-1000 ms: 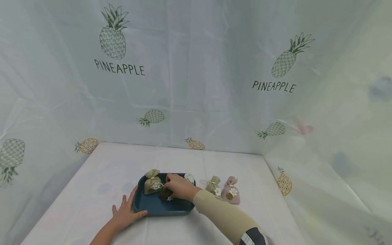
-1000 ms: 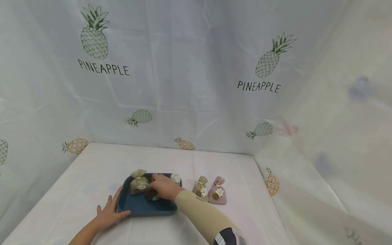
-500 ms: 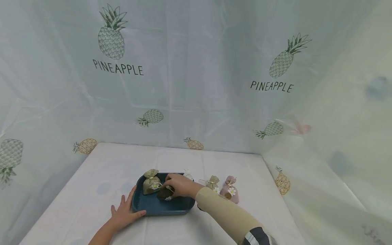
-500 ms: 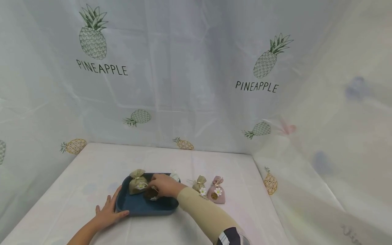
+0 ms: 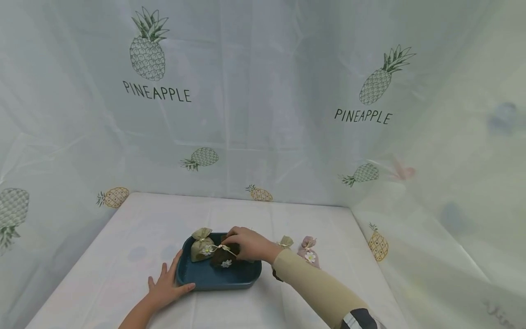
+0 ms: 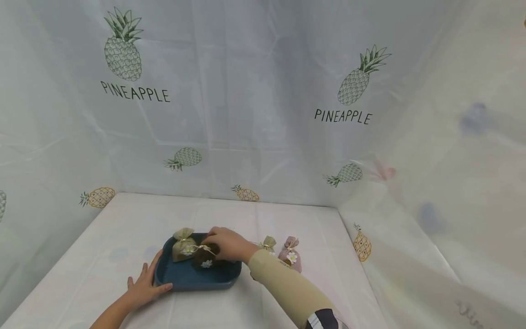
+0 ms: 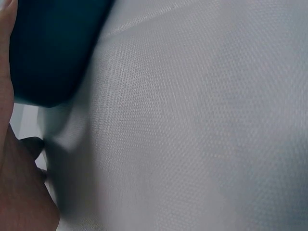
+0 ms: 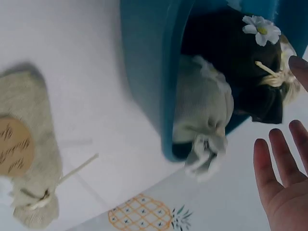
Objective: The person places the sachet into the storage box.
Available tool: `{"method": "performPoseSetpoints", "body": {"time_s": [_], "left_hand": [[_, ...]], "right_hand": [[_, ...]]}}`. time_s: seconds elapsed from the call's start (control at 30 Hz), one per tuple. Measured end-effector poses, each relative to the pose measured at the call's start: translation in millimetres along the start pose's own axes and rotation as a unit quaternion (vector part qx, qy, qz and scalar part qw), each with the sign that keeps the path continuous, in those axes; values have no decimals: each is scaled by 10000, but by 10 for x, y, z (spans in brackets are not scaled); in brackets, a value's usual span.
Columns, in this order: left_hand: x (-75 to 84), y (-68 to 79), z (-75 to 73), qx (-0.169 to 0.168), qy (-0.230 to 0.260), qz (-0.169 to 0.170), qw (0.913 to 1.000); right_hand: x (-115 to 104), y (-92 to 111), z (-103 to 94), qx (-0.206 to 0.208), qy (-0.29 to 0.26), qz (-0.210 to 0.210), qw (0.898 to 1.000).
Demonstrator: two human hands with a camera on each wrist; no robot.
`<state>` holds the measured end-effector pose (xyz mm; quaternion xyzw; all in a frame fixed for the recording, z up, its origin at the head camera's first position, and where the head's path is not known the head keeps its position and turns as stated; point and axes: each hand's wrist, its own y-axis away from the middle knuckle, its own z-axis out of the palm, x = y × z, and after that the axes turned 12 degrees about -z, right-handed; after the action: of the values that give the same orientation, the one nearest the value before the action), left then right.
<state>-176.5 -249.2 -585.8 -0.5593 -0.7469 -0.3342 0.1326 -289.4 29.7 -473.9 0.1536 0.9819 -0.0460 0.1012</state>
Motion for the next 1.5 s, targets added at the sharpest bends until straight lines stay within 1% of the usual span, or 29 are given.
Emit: {"method": "performPoseSetpoints", "body": {"time_s": [0.07, 0.3, 0.4, 0.47, 0.57, 0.63, 0.8, 0.83, 0.9, 1.0, 1.07, 1.27, 1.4, 1.5], "left_hand": [[8, 9, -6, 5, -15, -30, 10000], [14, 30, -63, -52, 19, -29, 10000], [4, 22, -65, -54, -37, -34, 10000], [-10, 14, -59, -40, -59, -32, 10000], [-30, 8, -51, -14, -30, -8, 10000], [-40, 8, -46, 43, 15, 24, 10000], [-45, 3, -46, 39, 46, 22, 10000], [-41, 2, -48, -2, 50, 8, 10000], [-39, 2, -43, 40, 41, 19, 10000], [-39, -1, -37, 21, 60, -3, 10000], [-35, -3, -36, 11, 46, -17, 10000], [6, 2, -45, -91, -32, -86, 9999], [29, 14, -30, -117, -55, -85, 9999], [23, 2, -1, -95, -21, -46, 9999]], "right_hand": [[6, 52, -37, 16, 37, 58, 10000], [57, 271, -142, -18, -102, 353, 9993], [88, 388, -168, -47, -9, 403, 9992], [117, 466, -173, -65, 66, 431, 9990], [161, 579, -166, -84, 92, 582, 9982], [192, 650, -157, -103, 69, 727, 9973], [270, 821, -142, -97, -55, 999, 9949], [285, 856, -140, -102, -33, 1037, 9946], [319, 923, -130, -143, 91, 1106, 9937], [359, 1012, -130, -199, 135, 1279, 9915], [393, 1060, -123, -260, 133, 1426, 9893], [484, 1176, -77, -477, -201, 1849, 9814], [529, 1226, -34, -605, -281, 1902, 9795], [564, 1254, -11, -627, -286, 1982, 9777]]}}
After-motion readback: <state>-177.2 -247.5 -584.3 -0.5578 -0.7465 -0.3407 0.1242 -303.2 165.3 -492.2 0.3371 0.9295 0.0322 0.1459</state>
